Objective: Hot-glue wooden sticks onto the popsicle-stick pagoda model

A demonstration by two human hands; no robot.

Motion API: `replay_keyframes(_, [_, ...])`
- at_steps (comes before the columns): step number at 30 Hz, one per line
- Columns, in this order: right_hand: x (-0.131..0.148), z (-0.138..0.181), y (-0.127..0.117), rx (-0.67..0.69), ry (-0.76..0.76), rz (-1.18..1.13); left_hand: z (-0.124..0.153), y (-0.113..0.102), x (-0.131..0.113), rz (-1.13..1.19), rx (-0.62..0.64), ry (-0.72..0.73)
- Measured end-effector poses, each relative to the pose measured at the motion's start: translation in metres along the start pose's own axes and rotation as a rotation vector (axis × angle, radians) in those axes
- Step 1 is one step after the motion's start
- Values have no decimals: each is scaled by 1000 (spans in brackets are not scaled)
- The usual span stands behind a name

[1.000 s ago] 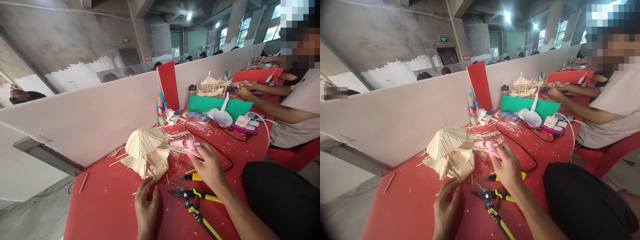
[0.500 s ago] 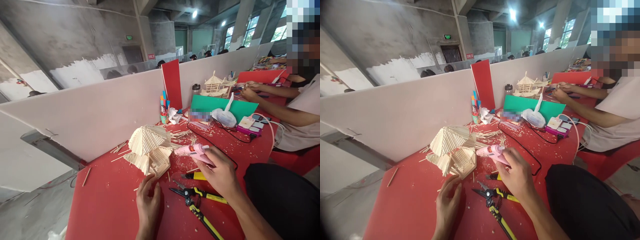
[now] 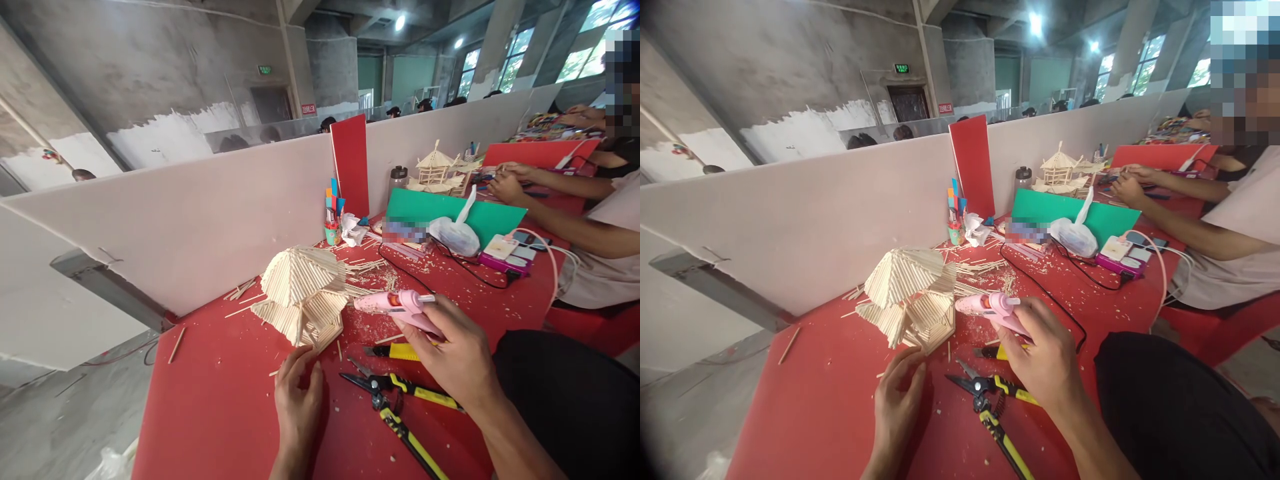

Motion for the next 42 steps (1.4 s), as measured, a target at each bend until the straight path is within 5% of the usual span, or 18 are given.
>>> replay_keyframes(42, [-7, 2, 3, -78, 63, -61, 1, 1, 2, 1, 20, -40])
Point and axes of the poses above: each hand's wrist, its own z-axis away from the middle knuckle, its own y-axis out of the palm, x = y × z, the point moved 10 cm from there along -z, towards the middle knuckle, and after that the axes turned 2 degrees about -y, right-handed, at the moved point
